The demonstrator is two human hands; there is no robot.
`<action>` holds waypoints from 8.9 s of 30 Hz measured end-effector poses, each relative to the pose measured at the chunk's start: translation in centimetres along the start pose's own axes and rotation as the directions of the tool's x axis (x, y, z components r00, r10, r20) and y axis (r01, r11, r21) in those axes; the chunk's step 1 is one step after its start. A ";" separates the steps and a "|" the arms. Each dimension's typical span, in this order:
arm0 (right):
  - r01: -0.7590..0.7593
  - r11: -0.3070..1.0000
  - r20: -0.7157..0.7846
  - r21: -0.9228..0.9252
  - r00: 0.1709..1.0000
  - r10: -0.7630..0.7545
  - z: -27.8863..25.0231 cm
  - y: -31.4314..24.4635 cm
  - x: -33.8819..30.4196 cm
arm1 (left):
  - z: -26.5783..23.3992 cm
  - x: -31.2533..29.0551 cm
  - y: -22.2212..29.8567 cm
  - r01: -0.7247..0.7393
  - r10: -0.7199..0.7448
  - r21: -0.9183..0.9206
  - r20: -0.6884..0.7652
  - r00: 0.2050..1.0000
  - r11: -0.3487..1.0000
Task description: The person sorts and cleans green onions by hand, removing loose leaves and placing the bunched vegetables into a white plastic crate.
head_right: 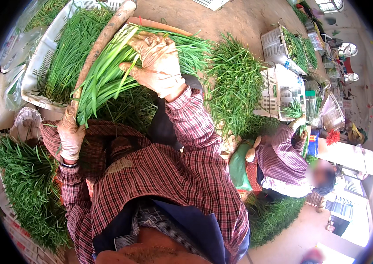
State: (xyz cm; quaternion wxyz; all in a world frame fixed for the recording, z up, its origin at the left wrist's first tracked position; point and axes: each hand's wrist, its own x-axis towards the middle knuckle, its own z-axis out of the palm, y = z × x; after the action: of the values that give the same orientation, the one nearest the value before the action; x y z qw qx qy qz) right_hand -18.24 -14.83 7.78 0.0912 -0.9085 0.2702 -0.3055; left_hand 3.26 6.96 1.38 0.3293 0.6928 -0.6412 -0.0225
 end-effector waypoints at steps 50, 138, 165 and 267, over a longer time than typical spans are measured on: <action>-0.172 0.985 0.077 0.021 0.983 0.170 4.2 7.2 -1.9 | -5.7 -2.0 -0.7 0.461 -0.352 -0.459 0.306 0.885 0.759; 0.005 0.888 0.022 0.460 1.000 -0.017 3.8 -3.2 0.8 | 0.7 -1.7 -0.2 0.513 -0.359 -0.858 0.491 0.794 -0.039; 0.143 0.841 -0.005 0.522 0.986 -0.164 2.1 -1.5 6.1 | 2.0 -1.6 0.0 0.493 -0.089 -0.869 0.488 0.868 0.043; -0.620 -0.397 0.523 0.677 0.784 -0.334 11.7 -4.5 -3.3 | 4.9 -1.1 3.7 0.438 -0.119 -0.708 0.588 0.800 -0.555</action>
State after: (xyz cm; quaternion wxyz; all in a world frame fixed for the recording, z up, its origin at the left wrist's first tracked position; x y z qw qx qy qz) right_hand -11.45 -9.27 -1.73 0.9142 -0.3957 -0.0122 -0.0863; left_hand -2.42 6.02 -1.09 0.6577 0.2383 -0.1005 -0.7075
